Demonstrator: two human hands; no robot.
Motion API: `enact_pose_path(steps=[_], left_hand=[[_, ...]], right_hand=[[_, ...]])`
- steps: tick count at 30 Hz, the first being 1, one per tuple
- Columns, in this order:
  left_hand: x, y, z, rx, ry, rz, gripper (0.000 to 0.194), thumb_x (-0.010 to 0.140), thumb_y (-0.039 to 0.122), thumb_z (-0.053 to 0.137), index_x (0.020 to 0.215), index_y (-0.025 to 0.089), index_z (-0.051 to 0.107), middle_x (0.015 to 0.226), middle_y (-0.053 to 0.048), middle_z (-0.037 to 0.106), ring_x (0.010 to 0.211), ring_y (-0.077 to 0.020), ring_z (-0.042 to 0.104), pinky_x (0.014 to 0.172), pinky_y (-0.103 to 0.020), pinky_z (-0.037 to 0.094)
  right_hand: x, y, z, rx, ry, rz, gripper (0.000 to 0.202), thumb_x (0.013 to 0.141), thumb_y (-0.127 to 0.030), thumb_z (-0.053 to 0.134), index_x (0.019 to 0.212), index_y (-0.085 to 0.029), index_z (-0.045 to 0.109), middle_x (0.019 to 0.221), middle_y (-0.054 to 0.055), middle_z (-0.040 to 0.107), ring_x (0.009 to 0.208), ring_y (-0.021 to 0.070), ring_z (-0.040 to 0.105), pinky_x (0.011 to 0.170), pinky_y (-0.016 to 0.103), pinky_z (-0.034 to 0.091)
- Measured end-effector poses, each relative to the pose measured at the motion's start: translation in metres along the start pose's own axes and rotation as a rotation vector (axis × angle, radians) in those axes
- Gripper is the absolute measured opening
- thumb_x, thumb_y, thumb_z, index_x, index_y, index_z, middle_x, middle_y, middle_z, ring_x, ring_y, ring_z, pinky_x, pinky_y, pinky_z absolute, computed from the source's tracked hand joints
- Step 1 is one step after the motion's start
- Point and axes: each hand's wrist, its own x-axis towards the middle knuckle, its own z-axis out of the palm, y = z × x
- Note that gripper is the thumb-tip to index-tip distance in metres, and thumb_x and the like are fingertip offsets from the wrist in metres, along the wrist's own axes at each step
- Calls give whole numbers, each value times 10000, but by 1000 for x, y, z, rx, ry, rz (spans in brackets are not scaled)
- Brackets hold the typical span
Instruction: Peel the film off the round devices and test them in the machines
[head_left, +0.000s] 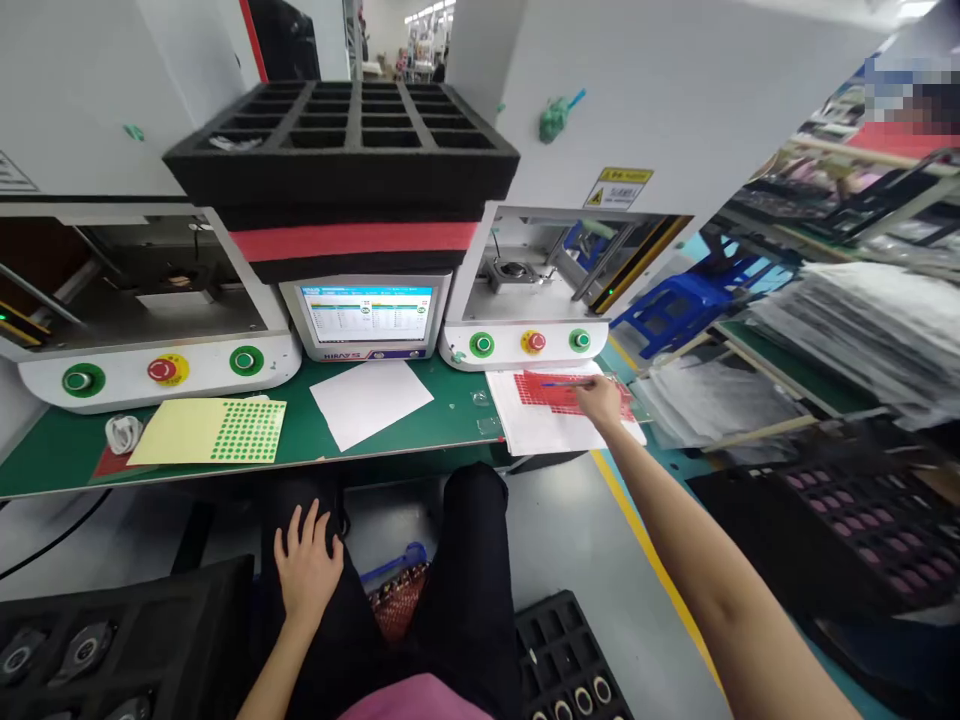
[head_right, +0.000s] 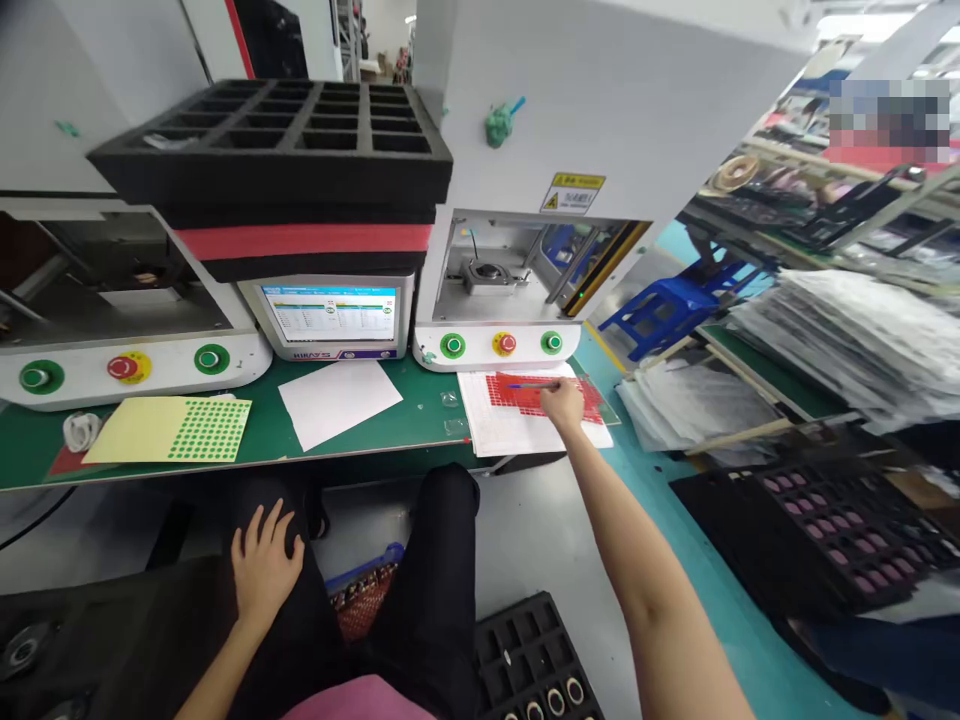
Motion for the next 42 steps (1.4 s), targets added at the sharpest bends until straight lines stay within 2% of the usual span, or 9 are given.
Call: enact_pose_path(steps=[7, 12, 17, 19, 22, 25, 27, 36, 42], left_hand=[[-6, -12, -6, 38, -18, -19, 339, 881, 186, 482, 1097, 176, 743, 1407, -124, 616, 1368, -378, 498, 1156, -615, 314], [-5, -11, -15, 21, -50, -80, 311, 855, 149, 498, 1011, 190, 763, 1366, -135, 644, 1333, -409, 531, 1125, -653, 346], [-11, -11, -22, -7, -75, -107, 324, 863, 99, 473, 967, 211, 759, 1341, -95, 669, 1357, -378, 519, 1142, -641, 347], [-18, -16, -21, -26, -78, -106, 314, 878, 106, 471, 978, 199, 754, 1346, -97, 665, 1369, -374, 507, 1158, -649, 329], [-27, -24, -17, -61, -70, -111, 274, 881, 106, 491, 927, 192, 747, 1311, -98, 688, 1359, -367, 520, 1167, -661, 313], [-31, -27, -11, -92, -54, -107, 231, 869, 95, 532, 859, 202, 737, 1280, -85, 706, 1367, -349, 513, 1181, -652, 298], [-32, -26, -6, -107, -46, -94, 210, 867, 91, 556, 842, 203, 731, 1273, -79, 709, 1375, -332, 506, 1193, -636, 290], [-36, -21, 4, -124, -60, -36, 50, 898, 149, 656, 880, 149, 704, 1246, -78, 698, 1371, -260, 498, 1196, -594, 280], [-34, -19, 6, -130, -75, -49, 59, 882, 110, 656, 867, 142, 703, 1229, -87, 704, 1364, -273, 502, 1189, -611, 277]], right_hand=[[10, -35, 28, -75, -165, 159, 345, 958, -349, 638, 1242, -155, 602, 1243, 98, 620, 1082, 230, 639, 914, 437, 562], [-2, -49, 18, -92, -155, 188, 303, 951, -343, 650, 1219, -206, 618, 1233, 87, 625, 1089, 219, 637, 912, 392, 556], [-66, -43, 7, -37, -69, 81, 193, 985, -381, 588, 1066, -222, 661, 1033, 57, 676, 929, 168, 657, 834, 334, 561], [-110, -35, 11, 20, -41, -18, 252, 994, -424, 555, 1006, -193, 654, 905, 48, 685, 810, 160, 660, 789, 338, 560], [-185, -25, 25, 93, -57, -204, 388, 946, -575, 519, 850, -224, 656, 763, 95, 699, 698, 232, 684, 644, 348, 527], [-248, -19, 40, 169, -153, -410, 574, 880, -724, 430, 806, -211, 675, 795, 118, 748, 624, 234, 695, 578, 326, 501], [-273, -16, 44, 211, -187, -503, 629, 893, -735, 371, 843, -190, 681, 820, 110, 763, 609, 209, 698, 588, 303, 505], [-291, 7, 42, 243, -171, -602, 626, 954, -692, 359, 889, -160, 682, 795, 115, 754, 613, 190, 691, 603, 289, 508], [-309, 13, 76, 236, -240, -621, 559, 992, -636, 416, 1018, -132, 654, 815, 39, 695, 607, 113, 629, 592, 264, 527]])
